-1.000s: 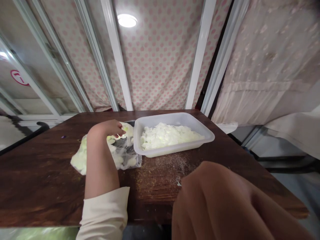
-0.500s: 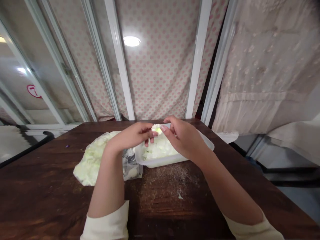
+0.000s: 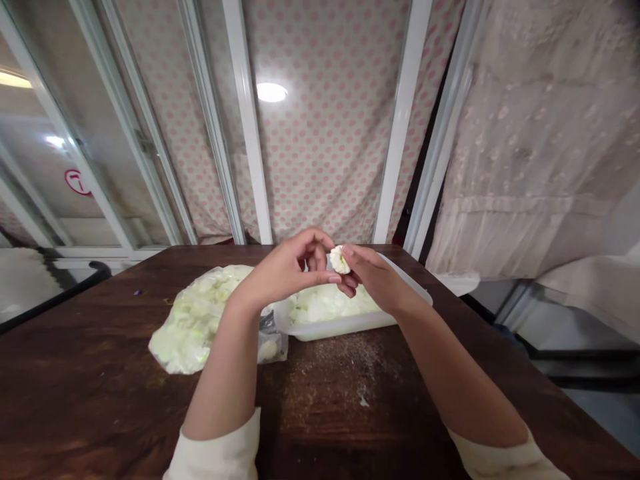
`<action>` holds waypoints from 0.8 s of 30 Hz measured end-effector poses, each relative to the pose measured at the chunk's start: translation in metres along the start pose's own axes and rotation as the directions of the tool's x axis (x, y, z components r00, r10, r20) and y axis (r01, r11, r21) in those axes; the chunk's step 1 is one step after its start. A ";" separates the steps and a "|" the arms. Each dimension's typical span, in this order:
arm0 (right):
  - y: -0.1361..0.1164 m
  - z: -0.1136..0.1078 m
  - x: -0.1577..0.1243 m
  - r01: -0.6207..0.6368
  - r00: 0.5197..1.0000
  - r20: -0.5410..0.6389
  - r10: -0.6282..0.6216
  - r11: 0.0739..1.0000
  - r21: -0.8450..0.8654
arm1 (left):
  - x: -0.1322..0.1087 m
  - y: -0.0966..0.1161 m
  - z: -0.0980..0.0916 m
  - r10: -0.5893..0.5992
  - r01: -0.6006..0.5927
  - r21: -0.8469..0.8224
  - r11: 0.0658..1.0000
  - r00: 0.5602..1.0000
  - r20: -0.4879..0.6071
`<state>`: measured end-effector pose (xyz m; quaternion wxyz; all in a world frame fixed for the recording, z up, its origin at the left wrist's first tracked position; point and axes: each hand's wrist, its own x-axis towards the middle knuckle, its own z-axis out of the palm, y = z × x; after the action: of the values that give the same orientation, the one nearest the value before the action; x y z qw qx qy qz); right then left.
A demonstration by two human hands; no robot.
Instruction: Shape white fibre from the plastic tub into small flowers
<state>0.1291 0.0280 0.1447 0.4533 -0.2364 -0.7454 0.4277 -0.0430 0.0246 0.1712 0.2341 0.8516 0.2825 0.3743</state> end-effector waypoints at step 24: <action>0.004 -0.007 0.006 -0.203 0.972 0.155 0.180 0.967 0.154 | 0.001 -0.002 0.000 0.038 -0.035 0.409 0.912 0.999 0.002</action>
<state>0.1327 0.0373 0.1457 0.3750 -0.2378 -0.7100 0.5466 -0.0430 0.0265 0.1709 0.0431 0.8857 0.3393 0.3139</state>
